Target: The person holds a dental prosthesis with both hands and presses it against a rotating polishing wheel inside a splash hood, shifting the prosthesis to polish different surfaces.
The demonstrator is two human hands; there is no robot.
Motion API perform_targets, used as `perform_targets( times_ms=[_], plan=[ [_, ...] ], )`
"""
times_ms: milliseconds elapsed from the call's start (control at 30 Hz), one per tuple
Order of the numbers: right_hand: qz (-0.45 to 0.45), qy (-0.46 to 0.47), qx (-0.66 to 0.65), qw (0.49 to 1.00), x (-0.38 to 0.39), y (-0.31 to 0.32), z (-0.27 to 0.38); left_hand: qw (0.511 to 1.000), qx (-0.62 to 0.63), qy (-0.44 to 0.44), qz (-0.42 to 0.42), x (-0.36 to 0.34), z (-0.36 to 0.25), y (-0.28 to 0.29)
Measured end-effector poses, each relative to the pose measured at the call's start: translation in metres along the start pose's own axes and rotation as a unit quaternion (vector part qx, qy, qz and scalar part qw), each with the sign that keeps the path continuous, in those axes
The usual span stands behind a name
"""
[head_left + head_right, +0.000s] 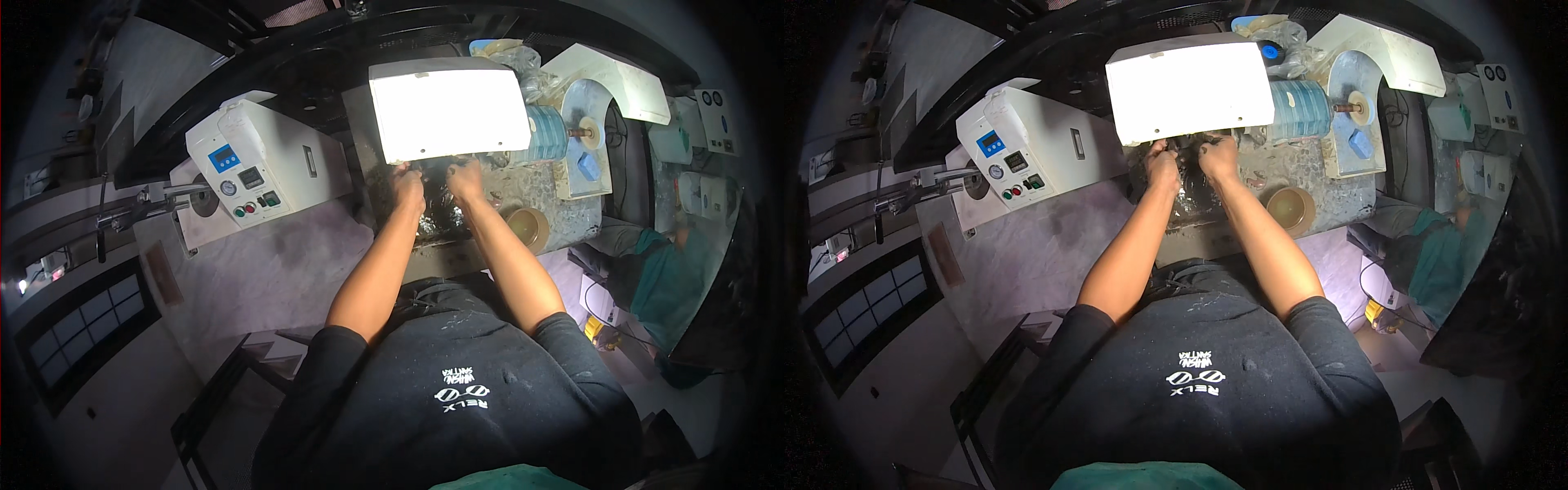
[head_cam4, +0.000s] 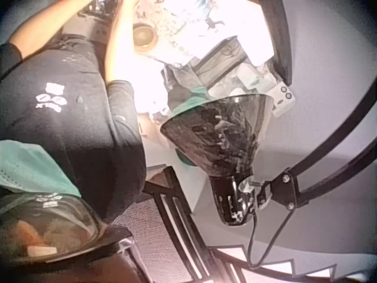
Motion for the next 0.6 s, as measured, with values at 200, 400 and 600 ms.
perform_targets(
  times_ms=[200,400,600],
  plan=[
    [0.023,0.130,-0.034,0.991,0.030,0.011,0.022,0.996,0.000,-0.015,0.093,0.022,0.003,-0.003],
    [-0.020,-0.029,-0.072,0.997,0.019,-0.004,0.038,0.998,-0.045,0.015,-0.028,-0.008,0.005,0.003],
    [-0.005,-0.040,-0.096,0.995,-0.001,0.011,-0.001,0.997,-0.051,0.054,0.003,0.008,0.001,-0.005]
  ],
)
Point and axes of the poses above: each hand's wrist, its own x-axis away from the middle knuckle, its own y-axis out of the back of the hand, z = x × y, the point moved 4 cm from there along -x, towards the middle knuckle, and after that the axes turned 2 degrees about -y, right-handed, at the moved point
